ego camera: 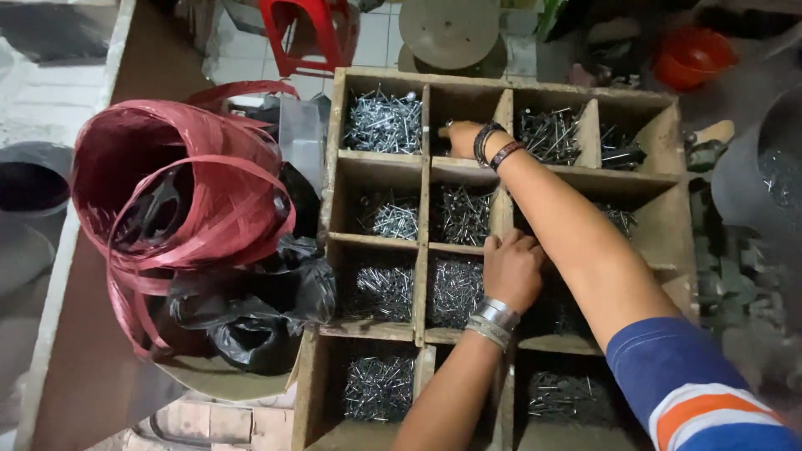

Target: The person sorts metal nails from a compartmentalized wooden box into a metal bowl using their hands. They repeatedly scoop nails from various compartments and transfer them into the bowl. Towards the end, they handle a black plastic bag.

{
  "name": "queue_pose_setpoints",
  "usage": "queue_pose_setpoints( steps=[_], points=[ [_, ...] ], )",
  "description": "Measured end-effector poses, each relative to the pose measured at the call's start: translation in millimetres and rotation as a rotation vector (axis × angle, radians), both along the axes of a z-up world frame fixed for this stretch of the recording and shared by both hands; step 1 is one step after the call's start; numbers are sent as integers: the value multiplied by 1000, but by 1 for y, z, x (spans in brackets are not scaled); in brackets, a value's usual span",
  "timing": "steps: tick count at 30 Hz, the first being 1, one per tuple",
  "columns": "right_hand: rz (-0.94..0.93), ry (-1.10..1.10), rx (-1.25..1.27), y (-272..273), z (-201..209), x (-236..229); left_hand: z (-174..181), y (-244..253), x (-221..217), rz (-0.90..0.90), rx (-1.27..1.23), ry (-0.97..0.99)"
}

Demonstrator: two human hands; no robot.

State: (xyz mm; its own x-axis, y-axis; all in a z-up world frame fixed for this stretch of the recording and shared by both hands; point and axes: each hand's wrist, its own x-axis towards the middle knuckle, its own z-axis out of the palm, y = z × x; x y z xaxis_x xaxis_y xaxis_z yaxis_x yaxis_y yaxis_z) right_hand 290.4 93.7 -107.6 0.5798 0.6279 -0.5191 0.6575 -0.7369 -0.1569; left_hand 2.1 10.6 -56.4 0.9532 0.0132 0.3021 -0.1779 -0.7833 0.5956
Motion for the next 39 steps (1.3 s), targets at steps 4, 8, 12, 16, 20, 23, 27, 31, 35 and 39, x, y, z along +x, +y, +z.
queue_pose_setpoints(
  steps=[4, 8, 12, 16, 20, 23, 27, 31, 35, 39],
  points=[
    [15, 12, -20, -2, 12, -7, -1, 0, -1, -5, 17, 6],
    [-46, -49, -133, 13, 64, -37, -4, 1, -1, -6, 13, 8],
    [-55, -116, -14, 2, 45, -27, -2, 2, 0, -27, 1, 30],
    [-47, -191, 87, -1, 8, -4, -5, 1, -2, -13, 1, 8],
    [-131, -32, 108, -1, 71, -33, 0, 2, -1, -6, 9, -13],
    [-80, -42, 122, -9, 15, -7, -8, -2, 0, -6, 6, 3],
    [-132, -128, 224, -11, -6, 6, 3, 2, 1, -13, -15, -13],
    [-216, -156, 397, -12, 7, -4, -6, 1, 1, -7, -14, -6],
    [-314, -174, 484, -10, 14, -5, -3, 2, 0, -10, 7, -14],
    [-332, -143, 477, -15, 25, -17, -17, -2, 2, -19, 17, -6]
  ],
)
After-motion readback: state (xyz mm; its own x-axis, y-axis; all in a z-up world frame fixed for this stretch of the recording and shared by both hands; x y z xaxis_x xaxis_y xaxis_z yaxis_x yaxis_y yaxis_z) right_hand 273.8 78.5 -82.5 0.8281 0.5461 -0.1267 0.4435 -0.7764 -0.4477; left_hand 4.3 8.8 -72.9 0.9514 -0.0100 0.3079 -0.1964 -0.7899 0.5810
